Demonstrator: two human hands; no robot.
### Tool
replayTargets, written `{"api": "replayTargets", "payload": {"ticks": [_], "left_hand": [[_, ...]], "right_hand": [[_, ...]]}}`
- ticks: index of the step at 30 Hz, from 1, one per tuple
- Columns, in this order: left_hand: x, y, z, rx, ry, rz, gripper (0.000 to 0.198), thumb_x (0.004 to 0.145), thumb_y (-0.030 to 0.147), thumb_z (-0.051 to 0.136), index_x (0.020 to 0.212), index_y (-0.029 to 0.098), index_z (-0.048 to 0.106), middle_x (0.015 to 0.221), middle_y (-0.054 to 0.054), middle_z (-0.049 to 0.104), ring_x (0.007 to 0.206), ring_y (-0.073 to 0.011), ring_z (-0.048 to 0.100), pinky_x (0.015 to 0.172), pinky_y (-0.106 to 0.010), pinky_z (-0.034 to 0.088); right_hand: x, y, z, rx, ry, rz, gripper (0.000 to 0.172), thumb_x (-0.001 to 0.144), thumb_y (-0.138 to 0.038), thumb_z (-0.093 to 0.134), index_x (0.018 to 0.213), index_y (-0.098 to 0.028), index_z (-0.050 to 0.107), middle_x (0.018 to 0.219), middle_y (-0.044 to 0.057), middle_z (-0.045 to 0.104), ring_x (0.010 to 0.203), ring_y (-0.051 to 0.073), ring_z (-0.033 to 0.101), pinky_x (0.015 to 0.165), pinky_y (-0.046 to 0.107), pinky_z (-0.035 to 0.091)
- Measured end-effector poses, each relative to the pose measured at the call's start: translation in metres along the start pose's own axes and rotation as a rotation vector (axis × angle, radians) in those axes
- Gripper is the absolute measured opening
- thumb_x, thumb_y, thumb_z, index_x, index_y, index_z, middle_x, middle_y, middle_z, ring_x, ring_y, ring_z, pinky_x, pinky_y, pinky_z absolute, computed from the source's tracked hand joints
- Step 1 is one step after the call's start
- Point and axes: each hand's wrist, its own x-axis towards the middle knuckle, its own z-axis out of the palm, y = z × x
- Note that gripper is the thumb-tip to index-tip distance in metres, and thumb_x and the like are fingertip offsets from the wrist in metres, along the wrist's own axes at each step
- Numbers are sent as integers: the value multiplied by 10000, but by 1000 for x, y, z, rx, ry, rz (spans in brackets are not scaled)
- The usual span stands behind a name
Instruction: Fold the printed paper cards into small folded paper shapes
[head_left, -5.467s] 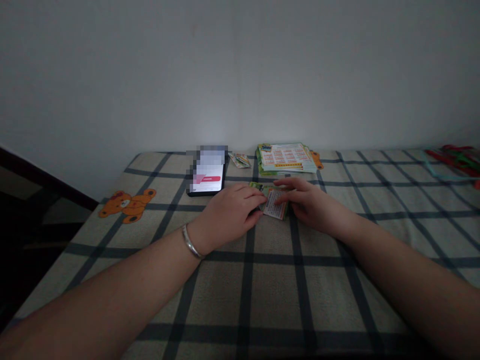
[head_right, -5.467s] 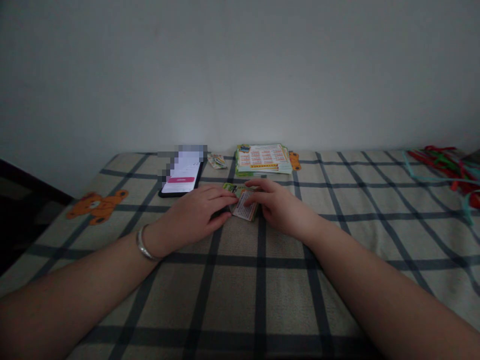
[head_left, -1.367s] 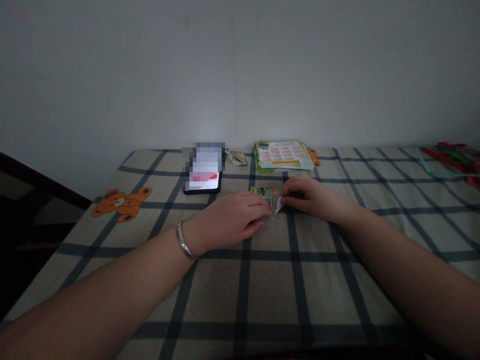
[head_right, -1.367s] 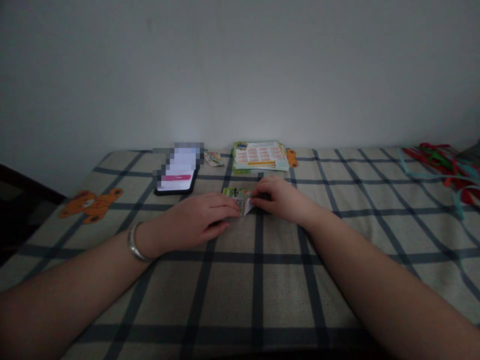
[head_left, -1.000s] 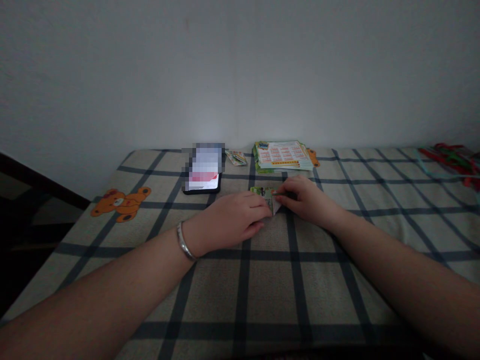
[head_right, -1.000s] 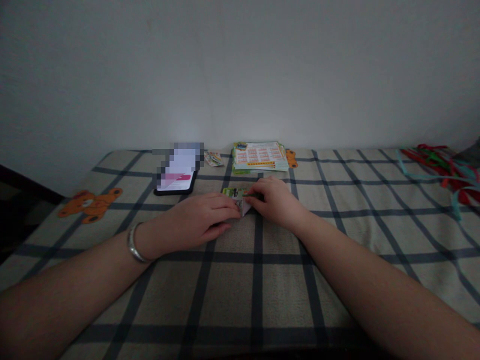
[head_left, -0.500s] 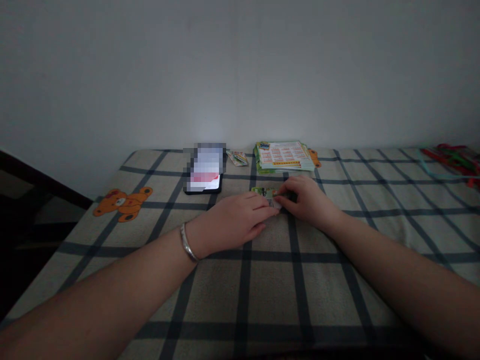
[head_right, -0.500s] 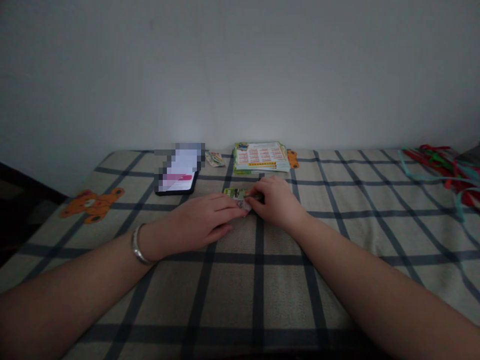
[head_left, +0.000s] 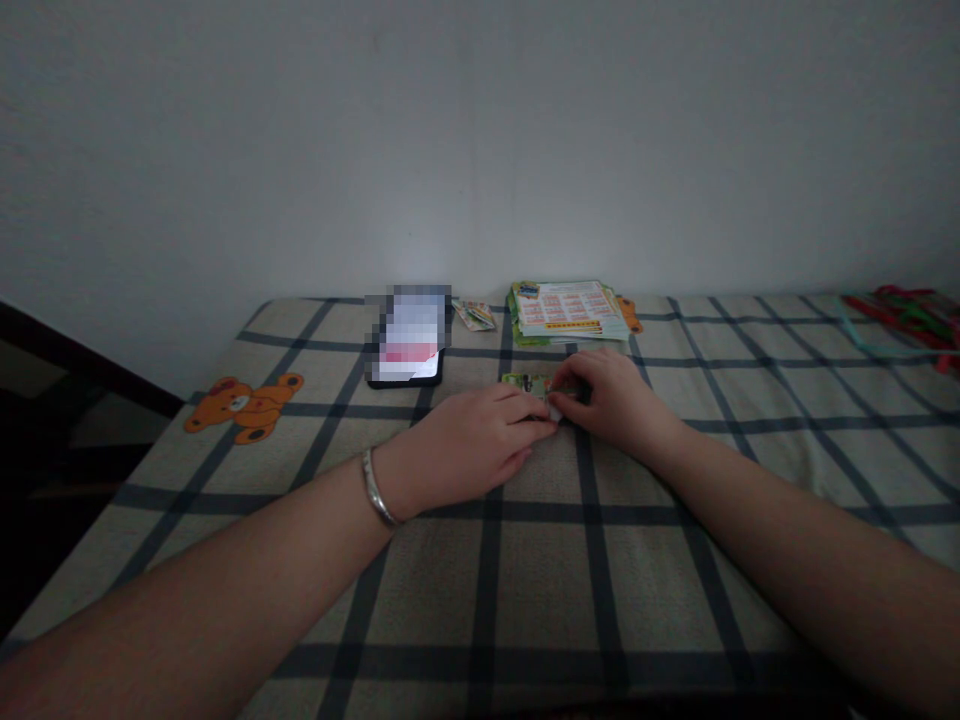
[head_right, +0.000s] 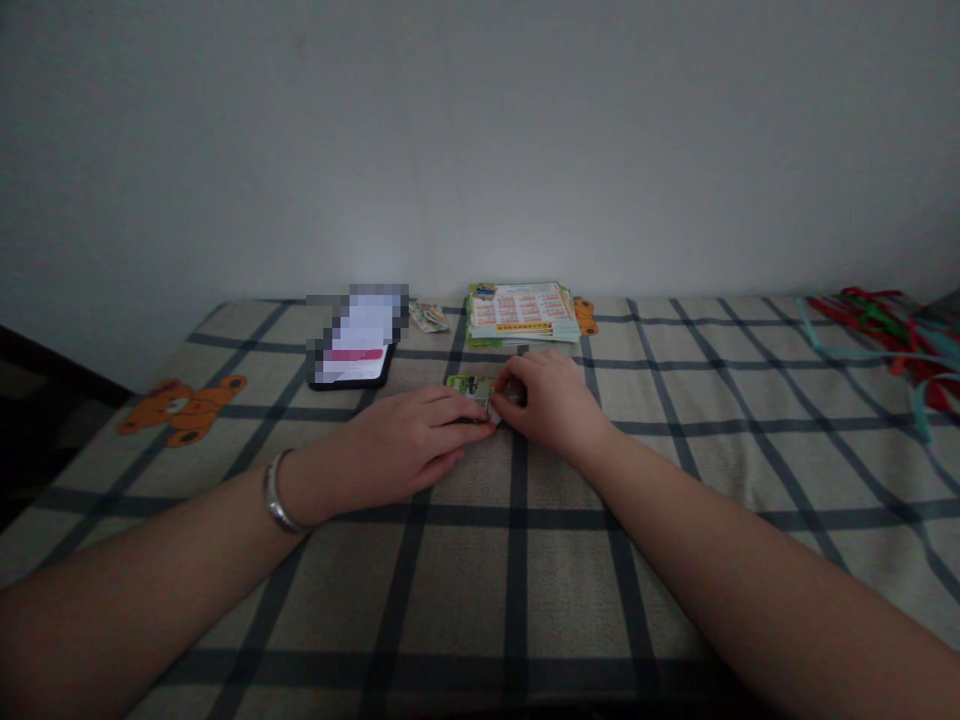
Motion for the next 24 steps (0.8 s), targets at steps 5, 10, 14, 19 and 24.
{"api": "replayTargets", "payload": {"ticks": [5,10,14,19,24], "left_hand": [[1,0,-1,-3,-3,14,330,901,186,527,1226,164,583,1250,-59,607,1167,-220,520,1020,-395,451],[2,1,-3,23,14,28,315,897,188,533,1206,166,588,1213,-62,630,1130,-221,545,989,-401,464],[1,0,-3,33,11,11,325,886,211,552,1206,161,584,1201,-76,634,1118,-231,553,973,-424,469],[0,-5,-2,53,18,-28,288,895,213,541,1167,148,612,1167,-83,641,1101,-230,561,973,-426,470],[-1,-8,-2,5,14,-22,294,904,201,530,1185,177,615,1182,-72,634,1111,-218,555,969,-401,476]], "right_hand": [[-3,5,-7,57,-26,-120,100,829,-279,615,800,-189,647,786,45,632,782,190,558,720,320,408],[-8,13,-21,127,-134,-293,160,837,-272,648,976,-219,707,980,68,656,931,203,590,833,335,455],[-9,12,-21,65,-91,-326,174,890,-264,593,996,-224,725,1026,68,669,952,202,600,858,345,465],[-7,5,-15,-4,-12,-322,167,893,-257,589,965,-232,738,1048,67,673,941,201,611,823,342,474],[-8,4,-14,-37,-26,-309,172,886,-258,593,969,-245,743,1048,63,677,940,210,608,818,352,474]]}}
